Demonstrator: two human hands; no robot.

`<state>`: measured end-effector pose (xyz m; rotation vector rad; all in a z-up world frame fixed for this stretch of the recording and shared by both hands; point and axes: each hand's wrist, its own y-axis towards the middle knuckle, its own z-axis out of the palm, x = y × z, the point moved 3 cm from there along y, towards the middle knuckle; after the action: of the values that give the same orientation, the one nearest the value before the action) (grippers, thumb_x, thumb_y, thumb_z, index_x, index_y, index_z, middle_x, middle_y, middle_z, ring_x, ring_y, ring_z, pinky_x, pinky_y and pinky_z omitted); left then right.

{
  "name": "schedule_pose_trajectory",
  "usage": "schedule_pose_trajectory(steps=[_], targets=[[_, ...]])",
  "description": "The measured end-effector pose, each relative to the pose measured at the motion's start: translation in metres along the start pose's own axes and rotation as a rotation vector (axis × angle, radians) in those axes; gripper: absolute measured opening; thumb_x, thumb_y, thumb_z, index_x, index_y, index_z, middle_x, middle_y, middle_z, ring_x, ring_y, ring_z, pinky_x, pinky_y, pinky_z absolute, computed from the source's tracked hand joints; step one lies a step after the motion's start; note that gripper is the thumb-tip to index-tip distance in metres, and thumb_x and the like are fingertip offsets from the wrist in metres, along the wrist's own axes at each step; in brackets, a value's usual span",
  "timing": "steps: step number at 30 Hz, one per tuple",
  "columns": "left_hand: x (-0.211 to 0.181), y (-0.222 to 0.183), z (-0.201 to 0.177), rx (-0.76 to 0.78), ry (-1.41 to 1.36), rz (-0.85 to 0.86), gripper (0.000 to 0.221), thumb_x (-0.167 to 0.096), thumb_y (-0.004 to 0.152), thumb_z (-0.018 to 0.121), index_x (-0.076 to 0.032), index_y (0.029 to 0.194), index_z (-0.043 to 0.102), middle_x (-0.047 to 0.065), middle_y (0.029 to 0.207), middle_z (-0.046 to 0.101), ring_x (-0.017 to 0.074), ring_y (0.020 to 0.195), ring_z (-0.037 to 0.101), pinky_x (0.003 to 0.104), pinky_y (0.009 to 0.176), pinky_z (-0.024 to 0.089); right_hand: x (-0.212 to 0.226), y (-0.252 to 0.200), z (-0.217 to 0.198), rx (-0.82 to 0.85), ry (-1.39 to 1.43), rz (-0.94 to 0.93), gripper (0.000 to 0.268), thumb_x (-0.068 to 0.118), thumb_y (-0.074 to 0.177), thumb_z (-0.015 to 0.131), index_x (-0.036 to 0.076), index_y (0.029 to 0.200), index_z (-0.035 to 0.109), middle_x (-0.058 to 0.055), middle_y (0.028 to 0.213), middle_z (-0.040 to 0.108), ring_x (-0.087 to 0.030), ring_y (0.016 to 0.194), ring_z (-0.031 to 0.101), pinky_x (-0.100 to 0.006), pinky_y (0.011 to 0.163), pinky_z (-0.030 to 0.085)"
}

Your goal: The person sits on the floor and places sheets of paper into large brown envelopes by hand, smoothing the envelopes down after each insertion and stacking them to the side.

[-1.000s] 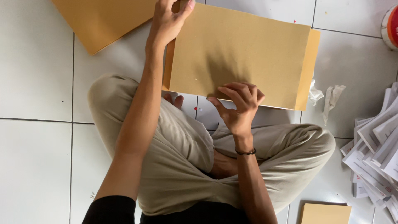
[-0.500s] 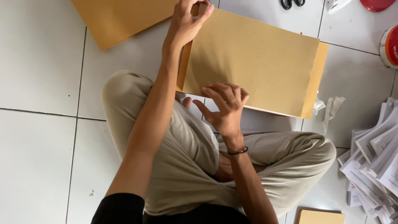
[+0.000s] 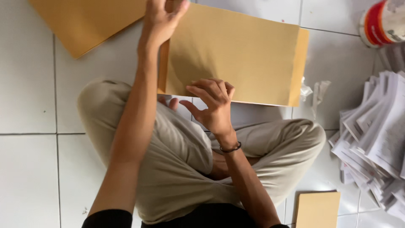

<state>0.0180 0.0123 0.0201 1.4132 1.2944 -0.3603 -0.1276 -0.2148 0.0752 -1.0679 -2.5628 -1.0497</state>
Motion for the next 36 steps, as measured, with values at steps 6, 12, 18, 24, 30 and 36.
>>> schedule_pose_trajectory(steps=[6,12,18,24,30,36], targets=[[-0.051,0.008,-0.002,0.042,0.402,0.071,0.035,-0.018,0.090,0.088,-0.006,0.110,0.061,0.012,0.103,0.066,0.0360,0.095,0.058,0.045,0.083,0.037,-0.077,-0.054,-0.112,-0.061,-0.093,0.187,0.043,0.028,0.081,0.095,0.013,0.116,0.075,-0.006,0.121,0.068,-0.024,0.113,0.061,-0.039,0.098,0.042],[-0.118,0.004,0.112,0.369,0.288,0.311,0.039,-0.021,0.091,0.087,0.000,0.114,0.064,0.016,0.113,0.067,0.0334,0.102,0.063,0.047,0.091,0.043,-0.135,-0.099,-0.150,-0.233,0.008,0.454,0.059,0.017,0.072,0.099,0.006,0.123,0.072,-0.013,0.120,0.067,-0.024,0.107,0.067,-0.038,0.091,0.053],[-0.111,0.018,0.220,0.427,0.357,0.203,0.035,-0.032,0.099,0.073,-0.001,0.110,0.062,0.012,0.110,0.060,0.0328,0.100,0.059,0.048,0.082,0.051,-0.143,-0.098,-0.138,-0.313,0.109,0.371,0.056,0.026,0.075,0.096,0.003,0.120,0.071,-0.013,0.112,0.069,-0.021,0.093,0.068,-0.035,0.089,0.057],[-0.101,0.021,0.244,0.404,0.446,0.149,0.030,-0.034,0.103,0.064,-0.005,0.098,0.065,0.012,0.101,0.060,0.0337,0.095,0.059,0.050,0.081,0.048,-0.155,-0.104,-0.134,-0.382,0.133,0.406,0.048,0.028,0.075,0.095,0.005,0.112,0.074,-0.011,0.106,0.070,-0.020,0.087,0.069,-0.035,0.084,0.058],[-0.106,0.019,0.240,0.301,0.448,0.153,0.027,-0.029,0.102,0.067,-0.009,0.084,0.063,0.006,0.091,0.055,0.0310,0.090,0.054,0.047,0.078,0.046,-0.161,-0.105,-0.131,-0.369,0.141,0.435,0.046,0.029,0.074,0.096,0.009,0.111,0.076,-0.009,0.102,0.070,-0.021,0.091,0.065,-0.036,0.084,0.054],[-0.108,0.021,0.240,0.290,0.468,0.182,0.028,-0.029,0.102,0.068,-0.009,0.083,0.063,0.006,0.090,0.057,0.0298,0.088,0.055,0.047,0.077,0.047,-0.161,-0.101,-0.134,-0.351,0.217,0.554,0.048,0.032,0.070,0.097,0.011,0.107,0.077,-0.007,0.101,0.071,-0.020,0.093,0.064,-0.034,0.083,0.055]])
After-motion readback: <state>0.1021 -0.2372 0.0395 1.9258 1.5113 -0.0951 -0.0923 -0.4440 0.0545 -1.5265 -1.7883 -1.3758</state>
